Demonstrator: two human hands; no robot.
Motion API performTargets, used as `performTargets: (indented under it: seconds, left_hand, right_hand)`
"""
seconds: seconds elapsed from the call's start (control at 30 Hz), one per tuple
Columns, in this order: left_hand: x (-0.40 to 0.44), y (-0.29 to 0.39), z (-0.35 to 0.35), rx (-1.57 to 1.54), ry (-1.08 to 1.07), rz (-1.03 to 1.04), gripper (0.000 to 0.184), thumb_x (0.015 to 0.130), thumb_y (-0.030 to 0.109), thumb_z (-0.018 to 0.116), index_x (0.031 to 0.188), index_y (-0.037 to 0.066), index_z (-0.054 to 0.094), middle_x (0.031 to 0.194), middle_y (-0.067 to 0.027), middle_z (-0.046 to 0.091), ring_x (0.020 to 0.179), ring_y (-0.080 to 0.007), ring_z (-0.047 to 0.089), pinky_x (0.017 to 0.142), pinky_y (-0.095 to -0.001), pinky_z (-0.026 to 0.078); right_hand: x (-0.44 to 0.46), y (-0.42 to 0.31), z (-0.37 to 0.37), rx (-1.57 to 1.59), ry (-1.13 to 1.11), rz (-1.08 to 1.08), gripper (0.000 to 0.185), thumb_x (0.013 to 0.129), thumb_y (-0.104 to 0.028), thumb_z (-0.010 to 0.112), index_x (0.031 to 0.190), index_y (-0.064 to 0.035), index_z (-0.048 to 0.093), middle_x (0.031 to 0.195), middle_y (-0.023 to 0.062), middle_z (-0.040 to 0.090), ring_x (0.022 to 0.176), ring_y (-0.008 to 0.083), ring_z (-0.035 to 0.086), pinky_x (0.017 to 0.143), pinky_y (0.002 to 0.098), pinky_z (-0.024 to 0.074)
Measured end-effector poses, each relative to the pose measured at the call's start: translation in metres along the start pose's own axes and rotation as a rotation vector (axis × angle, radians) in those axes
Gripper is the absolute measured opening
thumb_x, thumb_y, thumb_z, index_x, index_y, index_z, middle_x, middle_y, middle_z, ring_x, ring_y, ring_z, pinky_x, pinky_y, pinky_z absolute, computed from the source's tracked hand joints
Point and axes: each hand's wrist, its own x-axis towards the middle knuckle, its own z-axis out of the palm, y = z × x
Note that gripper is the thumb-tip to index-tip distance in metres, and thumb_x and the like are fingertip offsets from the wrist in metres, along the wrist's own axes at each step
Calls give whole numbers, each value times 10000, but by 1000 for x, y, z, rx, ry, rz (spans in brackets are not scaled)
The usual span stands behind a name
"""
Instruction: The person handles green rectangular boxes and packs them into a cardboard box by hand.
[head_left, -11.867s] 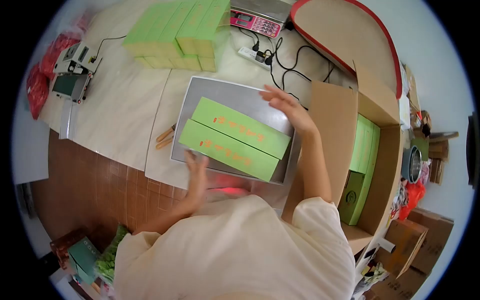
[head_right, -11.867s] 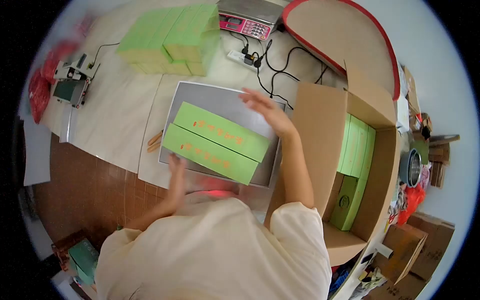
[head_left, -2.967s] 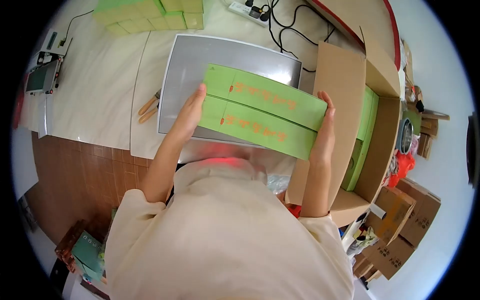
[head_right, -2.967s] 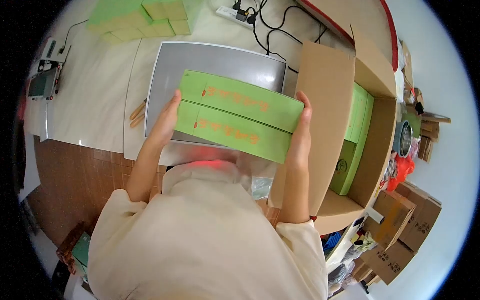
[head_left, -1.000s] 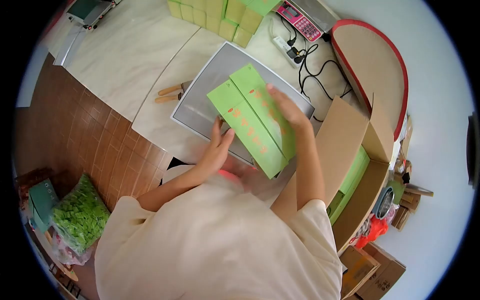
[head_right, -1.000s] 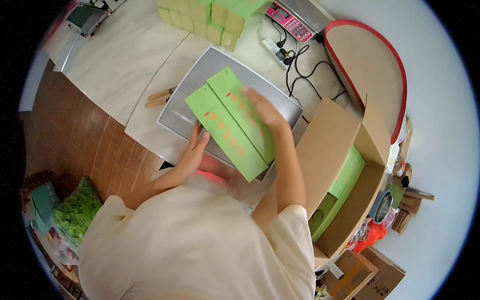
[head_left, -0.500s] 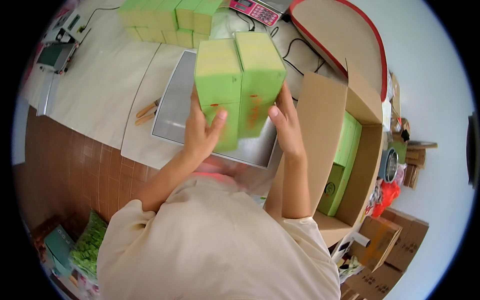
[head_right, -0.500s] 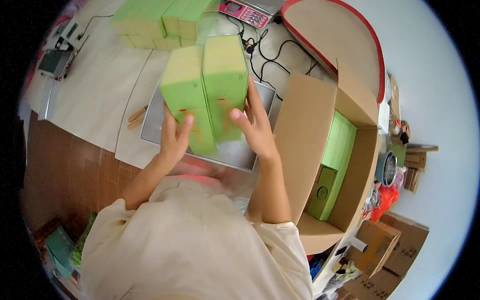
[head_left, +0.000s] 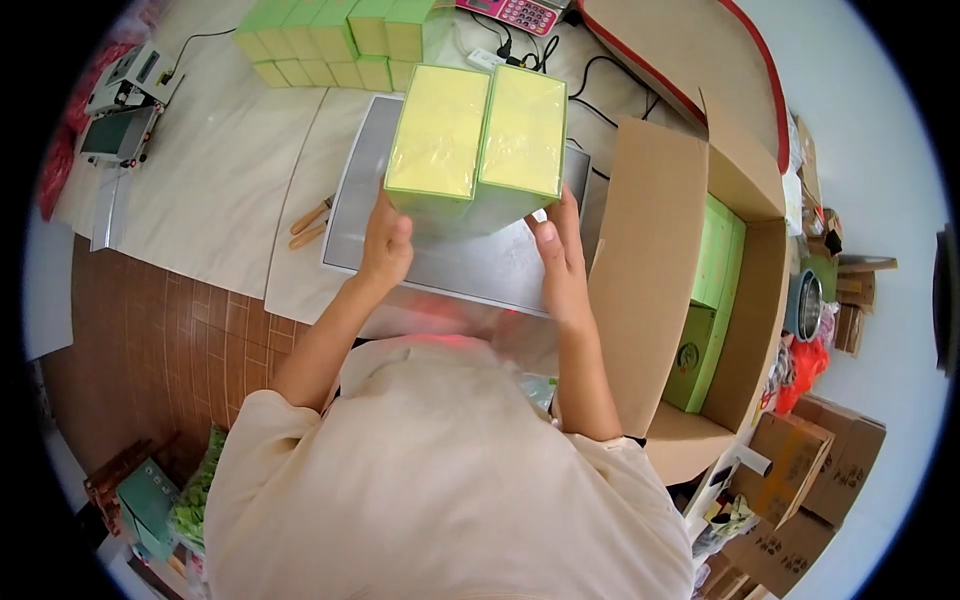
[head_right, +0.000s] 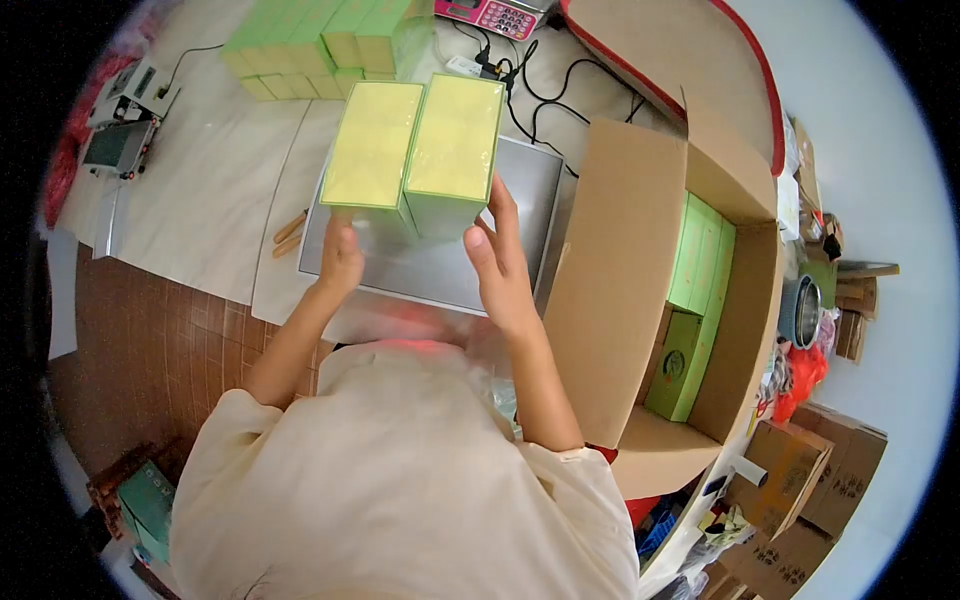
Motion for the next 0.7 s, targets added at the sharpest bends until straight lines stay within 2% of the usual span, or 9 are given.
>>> performTargets:
  seconds: [0.07,0.17,0.27,0.5,0.57,0.7]
  left_hand:
    - [-3,4,1,-28,38,-2,912,874,712,217,1380,-43,298,1407,-212,344,1317,-340,314,1084,-382,219]
    - [-12,-1,2,-31,118,10,904,881,704,214,1391,-39,289,1421,-201,336,1335,-322,299,1099,-379,203]
    - [-6,23,-8,-85,139,61,874,900,675,211,1398,-41,275,1428,-188,334,1340,-299,306,1107,-380,205]
    - [-19,-3,-15,-146,202,-28,769,946,591,214,1368,-45,309,1414,-183,355,1314,-290,346,1097,-399,246]
    - [-20,-2,-14,-143,232,-52,741,955,569,219,1339,-54,335,1400,-182,373,1295,-294,366,1088,-410,266]
    - [-18,0,-10,-124,243,-60,734,960,560,214,1326,-63,340,1377,-185,392,1277,-291,384,1080,-411,277]
  right_hand:
    - [0,7,-4,8,-13,-9,624,965,-396,399,1451,-49,217,1479,149,248,1373,293,232,1108,433,206]
    - [-3,5,-3,50,33,23,612,974,-410,370,1443,-41,234,1473,165,256,1363,293,253,1103,419,224]
    - [-6,12,-6,50,80,24,622,977,-438,346,1436,-30,246,1451,187,294,1342,292,297,1094,415,247]
    - [-11,25,-19,61,143,85,649,969,-481,338,1414,-11,285,1396,205,380,1294,294,377,1063,404,313]
    - [-11,24,-21,50,164,106,771,925,-574,362,1397,31,287,1372,231,390,1276,304,395,1060,424,318]
    - [-14,27,-24,60,180,116,751,932,-563,358,1389,31,302,1355,228,417,1261,304,416,1054,416,328]
